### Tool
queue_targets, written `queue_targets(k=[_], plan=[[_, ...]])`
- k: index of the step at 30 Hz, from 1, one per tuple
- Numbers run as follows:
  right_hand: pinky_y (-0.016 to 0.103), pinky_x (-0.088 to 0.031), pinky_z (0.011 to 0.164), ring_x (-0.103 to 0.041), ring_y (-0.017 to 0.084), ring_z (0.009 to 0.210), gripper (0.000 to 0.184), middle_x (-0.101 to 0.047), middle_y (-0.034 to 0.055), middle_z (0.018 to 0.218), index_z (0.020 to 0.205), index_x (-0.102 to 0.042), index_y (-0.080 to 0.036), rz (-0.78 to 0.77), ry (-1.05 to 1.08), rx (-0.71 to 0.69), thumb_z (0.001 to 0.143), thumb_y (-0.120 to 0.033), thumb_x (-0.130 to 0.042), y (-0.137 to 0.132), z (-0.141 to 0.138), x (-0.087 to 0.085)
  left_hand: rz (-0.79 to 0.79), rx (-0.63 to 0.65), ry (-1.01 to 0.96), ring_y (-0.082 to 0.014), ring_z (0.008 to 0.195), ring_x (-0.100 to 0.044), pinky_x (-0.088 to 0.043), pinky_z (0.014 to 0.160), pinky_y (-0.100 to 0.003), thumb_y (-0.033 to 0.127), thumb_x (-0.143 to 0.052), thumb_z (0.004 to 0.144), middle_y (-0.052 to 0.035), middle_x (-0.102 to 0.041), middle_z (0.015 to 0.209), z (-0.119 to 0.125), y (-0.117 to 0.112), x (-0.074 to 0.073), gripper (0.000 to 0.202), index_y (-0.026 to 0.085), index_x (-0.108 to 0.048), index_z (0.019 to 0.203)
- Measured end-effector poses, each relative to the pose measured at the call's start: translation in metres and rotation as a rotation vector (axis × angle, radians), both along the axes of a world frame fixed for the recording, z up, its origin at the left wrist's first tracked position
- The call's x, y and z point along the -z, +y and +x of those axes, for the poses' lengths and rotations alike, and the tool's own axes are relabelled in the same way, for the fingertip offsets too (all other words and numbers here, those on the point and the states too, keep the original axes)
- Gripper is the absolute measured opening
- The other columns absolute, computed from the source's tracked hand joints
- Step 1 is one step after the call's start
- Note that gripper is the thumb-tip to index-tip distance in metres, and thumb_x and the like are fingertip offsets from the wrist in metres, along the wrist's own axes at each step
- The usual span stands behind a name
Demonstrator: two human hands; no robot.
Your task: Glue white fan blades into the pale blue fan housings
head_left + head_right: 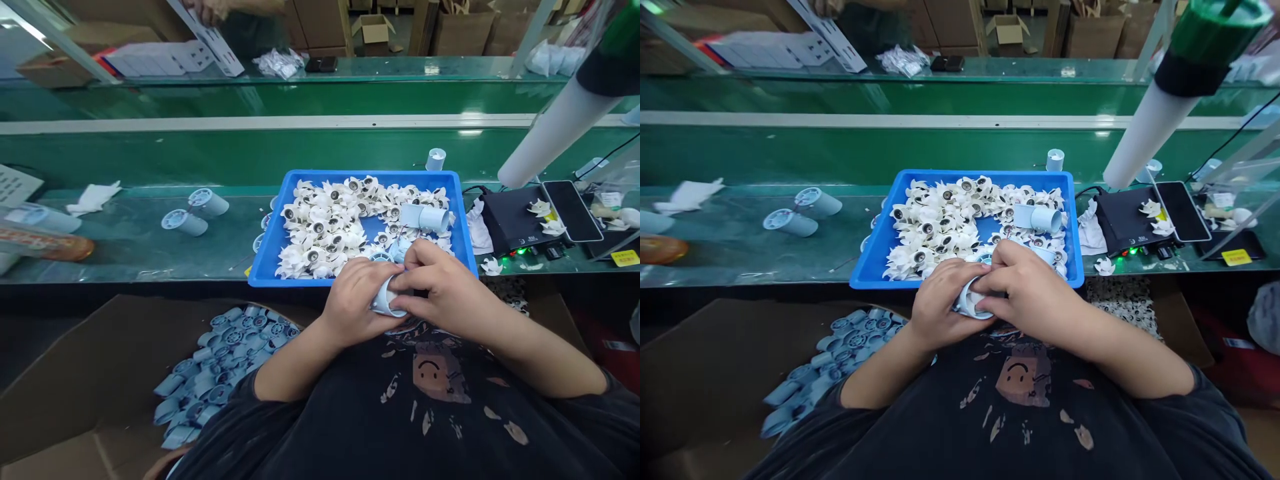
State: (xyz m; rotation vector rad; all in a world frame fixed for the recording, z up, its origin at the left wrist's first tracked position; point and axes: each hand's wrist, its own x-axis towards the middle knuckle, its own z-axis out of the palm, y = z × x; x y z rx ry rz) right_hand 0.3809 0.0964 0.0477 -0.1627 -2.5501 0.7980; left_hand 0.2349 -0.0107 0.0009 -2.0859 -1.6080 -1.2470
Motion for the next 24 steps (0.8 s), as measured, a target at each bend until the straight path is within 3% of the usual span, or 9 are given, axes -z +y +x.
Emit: queue_targets(k=[4, 8, 9, 11, 13, 15, 18, 21, 24], plan=[[0.027, -0.043, 0.066, -0.048, 0.013, 0.074, 0.008, -0.046, 0.0014, 0.079, 0.09, -0.077, -0.018, 0.041, 0.04, 0.044, 0.084, -0.022, -0.074, 0.0, 0.004, 0.0, 0.015, -0.01, -0.016, -0.0216, 0.087, -0.072, -0.056, 0.081, -0.035, 0.041, -0.062, 0.09, -0.0088, -0.076, 0.098, -0.002, -0.001, 0.001, 0.035, 0.02, -0.055, 0.117], [0.029, -0.043, 0.066, -0.048, 0.013, 0.071, 0.034, -0.046, 0.0024, 0.076, 0.066, -0.071, -0.017, 0.064, 0.12, 0.067, 0.093, -0.035, -0.062, -0.002, 0.016, -0.003, 0.002, -0.018, -0.096, -0.0216, 0.086, -0.071, -0.056, 0.079, -0.035, 0.048, -0.066, 0.088, -0.0086, -0.076, 0.096, -0.007, -0.002, 0.002, 0.041, 0.02, -0.056, 0.117], [0.031, -0.045, 0.069, -0.051, 0.015, 0.075, 0.037, -0.049, 0.004, 0.078, 0.067, -0.071, -0.017, 0.083, 0.147, 0.065, 0.094, -0.04, -0.06, -0.003, 0.018, -0.002, -0.002, -0.028, -0.115, -0.0218, 0.085, -0.071, -0.056, 0.079, -0.035, 0.05, -0.069, 0.086, -0.0085, -0.075, 0.096, -0.007, -0.002, 0.003, 0.044, 0.02, -0.057, 0.117], [0.038, -0.049, 0.082, -0.056, 0.022, 0.094, 0.04, -0.058, 0.0102, 0.097, 0.09, -0.074, -0.017, 0.154, 0.162, 0.048, 0.093, -0.053, -0.057, -0.005, 0.019, 0.003, 0.003, -0.031, -0.141, -0.0222, 0.084, -0.071, -0.056, 0.079, -0.035, 0.052, -0.073, 0.082, -0.0085, -0.075, 0.097, -0.008, -0.001, 0.004, 0.051, 0.021, -0.056, 0.118], [0.048, -0.047, 0.094, -0.054, 0.029, 0.113, 0.05, -0.057, 0.0156, 0.119, 0.113, -0.069, -0.017, 0.236, 0.159, 0.034, 0.091, -0.06, -0.056, -0.003, 0.021, 0.009, 0.005, 0.004, -0.155, -0.0227, 0.086, -0.07, -0.056, 0.08, -0.036, 0.053, -0.074, 0.081, -0.009, -0.075, 0.099, -0.008, 0.0, 0.005, 0.055, 0.021, -0.055, 0.121], [0.049, -0.045, 0.096, -0.055, 0.029, 0.112, 0.036, -0.057, 0.0142, 0.12, 0.104, -0.069, -0.017, 0.266, 0.231, 0.033, 0.093, -0.05, -0.057, 0.002, 0.029, 0.014, -0.034, 0.037, -0.172, -0.0233, 0.088, -0.07, -0.055, 0.083, -0.037, 0.056, -0.071, 0.082, -0.0094, -0.074, 0.1, -0.011, -0.001, 0.006, 0.057, 0.021, -0.054, 0.125], [0.04, -0.047, 0.087, -0.056, 0.021, 0.097, 0.017, -0.057, 0.0094, 0.106, 0.088, -0.065, -0.017, 0.241, 0.395, 0.074, 0.095, -0.029, -0.055, 0.015, 0.054, 0.019, -0.107, 0.03, -0.182, -0.0256, 0.097, -0.068, -0.054, 0.089, -0.041, 0.067, -0.063, 0.083, -0.011, -0.071, 0.107, -0.034, 0.0, 0.007, 0.061, 0.022, -0.058, 0.124], [0.034, -0.048, 0.082, -0.057, 0.019, 0.096, 0.012, -0.055, 0.0086, 0.104, 0.09, -0.066, -0.018, 0.193, 0.402, 0.195, 0.092, -0.018, -0.055, 0.024, 0.082, 0.031, -0.195, -0.131, -0.167, -0.0281, 0.102, -0.064, -0.054, 0.091, -0.043, 0.076, -0.062, 0.076, -0.0105, -0.066, 0.108, -0.079, 0.014, 0.0, 0.066, 0.021, -0.066, 0.113], [0.029, -0.052, 0.079, -0.06, 0.017, 0.095, 0.014, -0.057, 0.0085, 0.103, 0.086, -0.068, -0.019, 0.135, 0.374, 0.298, 0.089, -0.012, -0.056, 0.024, 0.096, 0.047, -0.447, -0.379, -0.219, -0.0269, 0.098, -0.063, -0.054, 0.089, -0.042, 0.064, -0.066, 0.077, -0.0074, -0.064, 0.106, -0.13, 0.054, -0.012, 0.059, 0.021, -0.063, 0.117]])
